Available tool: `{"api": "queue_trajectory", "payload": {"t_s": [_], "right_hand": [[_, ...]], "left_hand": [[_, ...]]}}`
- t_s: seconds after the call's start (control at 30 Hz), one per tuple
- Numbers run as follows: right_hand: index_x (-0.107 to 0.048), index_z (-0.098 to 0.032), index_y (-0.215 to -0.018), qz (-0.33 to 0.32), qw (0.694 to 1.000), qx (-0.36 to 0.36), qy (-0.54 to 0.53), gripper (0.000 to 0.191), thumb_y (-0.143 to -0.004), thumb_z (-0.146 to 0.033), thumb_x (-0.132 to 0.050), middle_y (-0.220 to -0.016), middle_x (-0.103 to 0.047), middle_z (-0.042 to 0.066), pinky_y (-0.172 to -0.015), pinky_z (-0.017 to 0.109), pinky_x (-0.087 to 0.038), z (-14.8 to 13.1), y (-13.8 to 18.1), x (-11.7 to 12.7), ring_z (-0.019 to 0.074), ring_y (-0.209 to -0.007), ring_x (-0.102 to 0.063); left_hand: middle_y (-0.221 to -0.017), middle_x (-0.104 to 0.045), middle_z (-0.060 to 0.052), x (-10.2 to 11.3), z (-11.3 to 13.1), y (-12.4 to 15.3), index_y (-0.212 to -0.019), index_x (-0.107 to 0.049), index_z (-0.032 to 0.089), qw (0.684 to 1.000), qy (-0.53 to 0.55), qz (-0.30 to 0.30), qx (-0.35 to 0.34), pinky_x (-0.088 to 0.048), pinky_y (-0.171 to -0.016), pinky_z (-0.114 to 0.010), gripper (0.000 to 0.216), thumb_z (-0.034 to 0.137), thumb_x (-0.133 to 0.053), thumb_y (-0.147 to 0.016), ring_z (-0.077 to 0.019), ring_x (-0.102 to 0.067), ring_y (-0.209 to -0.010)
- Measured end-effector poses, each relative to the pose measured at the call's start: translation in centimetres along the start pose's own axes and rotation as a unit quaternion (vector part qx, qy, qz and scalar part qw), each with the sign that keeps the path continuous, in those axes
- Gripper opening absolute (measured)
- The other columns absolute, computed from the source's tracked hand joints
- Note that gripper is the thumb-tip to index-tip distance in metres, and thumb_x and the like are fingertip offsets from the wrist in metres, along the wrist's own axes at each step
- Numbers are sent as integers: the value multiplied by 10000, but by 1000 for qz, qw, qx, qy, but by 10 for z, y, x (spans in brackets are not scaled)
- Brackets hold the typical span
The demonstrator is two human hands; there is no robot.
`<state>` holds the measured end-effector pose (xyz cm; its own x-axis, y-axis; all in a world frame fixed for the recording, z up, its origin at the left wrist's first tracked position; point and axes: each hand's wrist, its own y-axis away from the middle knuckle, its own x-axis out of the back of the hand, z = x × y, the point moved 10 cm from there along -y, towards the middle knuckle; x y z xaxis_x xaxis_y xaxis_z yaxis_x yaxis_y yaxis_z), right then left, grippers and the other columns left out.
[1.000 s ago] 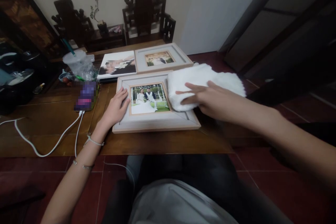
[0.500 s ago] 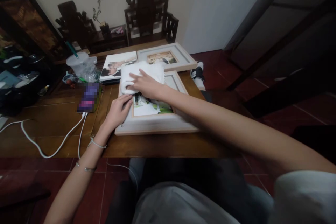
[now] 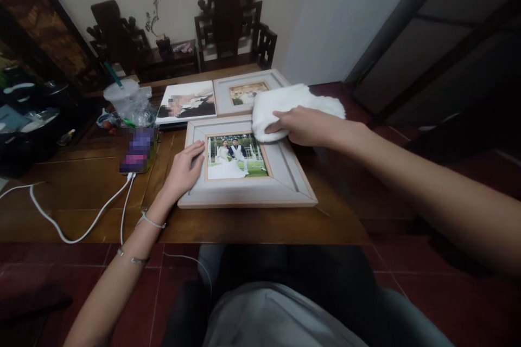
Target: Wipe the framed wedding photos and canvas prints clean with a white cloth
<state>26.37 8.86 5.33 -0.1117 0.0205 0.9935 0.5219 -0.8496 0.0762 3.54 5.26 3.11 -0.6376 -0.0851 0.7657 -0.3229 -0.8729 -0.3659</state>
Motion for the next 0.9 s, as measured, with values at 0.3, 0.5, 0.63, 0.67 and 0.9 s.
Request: {"api": "queue_trajectory", "payload": {"t_s": [0.3,0.5,0.63,0.67,0.9], "right_hand": [[-743,-295,-1250,-29,986,100,-133,729,-684,51,-442,-1514,-535,80,-1015,451,-527,-58,117,-9,291,-1286,-613],[-609,-332,-1429,-29,983,90,-155,826,-700,31,-464,-1537,-513,74,-1001,435,-542,-68,108,-5,300,-1255,-634],[-492,-286,-1520,61,992,48,-94,915,-685,83,-441,-1657,-318,98,-1056,527,-489,-56,55,15,364,-1401,-486],[-471,-268,-1533,74,992,55,-82,927,-681,97,-428,-1679,-263,95,-1077,543,-467,-56,41,17,375,-1445,-421],[-522,-227,-1496,66,995,68,4,846,-742,122,-368,-1644,-348,117,-1071,747,-339,-77,-13,0,477,-1483,-279]], "left_hand": [[-1412,-639,-162,-1,2,0,-1252,-705,85,1000,-6,3,-1,-417,-1205,-483,391,212,-504,-941,-268,-581,-1362],[-1395,-660,-137,2,4,1,-1233,-718,131,1000,-6,7,-2,-434,-1185,-510,369,239,-509,-949,-266,-602,-1341],[-1372,-677,-135,5,3,2,-1216,-727,132,1000,1,15,0,-446,-1179,-491,369,248,-510,-941,-268,-620,-1318],[-1368,-681,-131,5,3,1,-1209,-731,137,1000,3,17,2,-447,-1179,-486,366,249,-513,-937,-268,-623,-1315],[-1374,-682,-108,4,0,2,-1207,-731,172,1000,6,15,8,-438,-1184,-489,363,261,-505,-937,-267,-614,-1325]]}}
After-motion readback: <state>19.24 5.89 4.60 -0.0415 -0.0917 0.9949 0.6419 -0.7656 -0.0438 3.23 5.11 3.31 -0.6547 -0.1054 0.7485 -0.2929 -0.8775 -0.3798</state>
